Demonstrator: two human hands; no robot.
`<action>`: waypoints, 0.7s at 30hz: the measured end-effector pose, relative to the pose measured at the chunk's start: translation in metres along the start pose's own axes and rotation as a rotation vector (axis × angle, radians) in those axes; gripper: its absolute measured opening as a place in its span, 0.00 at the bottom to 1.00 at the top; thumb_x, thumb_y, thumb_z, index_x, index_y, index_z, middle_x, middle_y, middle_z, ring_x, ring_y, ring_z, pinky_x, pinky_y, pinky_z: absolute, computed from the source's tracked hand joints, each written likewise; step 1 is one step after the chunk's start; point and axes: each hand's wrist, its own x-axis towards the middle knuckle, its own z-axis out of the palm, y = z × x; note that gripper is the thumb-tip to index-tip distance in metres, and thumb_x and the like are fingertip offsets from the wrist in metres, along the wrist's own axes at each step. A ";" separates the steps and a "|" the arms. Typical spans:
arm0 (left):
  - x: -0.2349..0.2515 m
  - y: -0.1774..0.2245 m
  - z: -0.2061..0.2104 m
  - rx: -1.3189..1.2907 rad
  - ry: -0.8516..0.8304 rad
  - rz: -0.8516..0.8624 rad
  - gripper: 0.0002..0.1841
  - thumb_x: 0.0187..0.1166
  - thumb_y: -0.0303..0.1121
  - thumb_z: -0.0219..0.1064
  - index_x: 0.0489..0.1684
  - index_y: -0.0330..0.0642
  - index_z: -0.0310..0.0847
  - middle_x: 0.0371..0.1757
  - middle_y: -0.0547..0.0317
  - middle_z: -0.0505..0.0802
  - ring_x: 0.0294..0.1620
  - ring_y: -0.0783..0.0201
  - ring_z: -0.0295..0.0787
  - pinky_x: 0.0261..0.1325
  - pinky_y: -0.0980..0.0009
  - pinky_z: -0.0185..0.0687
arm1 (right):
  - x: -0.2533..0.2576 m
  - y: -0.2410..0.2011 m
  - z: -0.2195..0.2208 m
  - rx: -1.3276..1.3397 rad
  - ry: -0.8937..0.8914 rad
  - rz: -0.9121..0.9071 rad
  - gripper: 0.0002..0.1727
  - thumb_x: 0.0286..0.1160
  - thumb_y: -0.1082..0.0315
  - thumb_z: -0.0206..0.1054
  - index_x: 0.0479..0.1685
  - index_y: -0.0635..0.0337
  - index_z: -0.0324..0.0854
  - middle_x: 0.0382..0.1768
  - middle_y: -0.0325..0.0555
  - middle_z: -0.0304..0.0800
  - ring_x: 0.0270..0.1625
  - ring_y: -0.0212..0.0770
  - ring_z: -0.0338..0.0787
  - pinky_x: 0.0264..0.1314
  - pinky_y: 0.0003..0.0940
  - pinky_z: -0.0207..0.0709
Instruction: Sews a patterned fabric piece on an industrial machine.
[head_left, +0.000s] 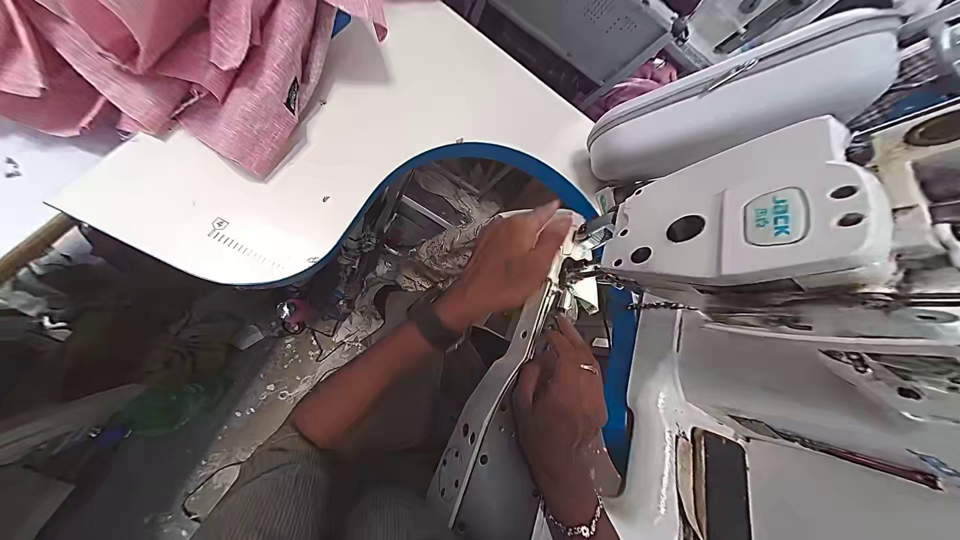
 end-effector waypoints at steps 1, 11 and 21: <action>0.023 -0.028 0.011 -0.174 -0.075 -0.134 0.28 0.97 0.45 0.41 0.54 0.28 0.82 0.41 0.46 0.87 0.40 0.59 0.83 0.46 0.60 0.79 | 0.001 0.000 0.001 -0.008 0.011 -0.016 0.18 0.72 0.70 0.55 0.47 0.72 0.89 0.61 0.69 0.90 0.65 0.64 0.91 0.64 0.45 0.83; 0.145 -0.082 0.077 -0.414 0.034 -0.510 0.17 0.84 0.31 0.64 0.61 0.25 0.79 0.55 0.37 0.87 0.53 0.51 0.83 0.60 0.53 0.78 | 0.004 0.003 0.007 -0.067 0.041 -0.061 0.16 0.68 0.69 0.57 0.34 0.66 0.91 0.57 0.61 0.94 0.62 0.63 0.93 0.60 0.46 0.85; -0.177 0.096 0.047 -0.361 -0.204 0.471 0.11 0.64 0.23 0.76 0.36 0.18 0.88 0.37 0.36 0.93 0.45 0.56 0.92 0.54 0.65 0.83 | 0.069 -0.059 -0.062 1.271 -0.174 0.404 0.18 0.93 0.63 0.48 0.72 0.59 0.71 0.50 0.39 0.96 0.49 0.29 0.96 0.51 0.24 0.90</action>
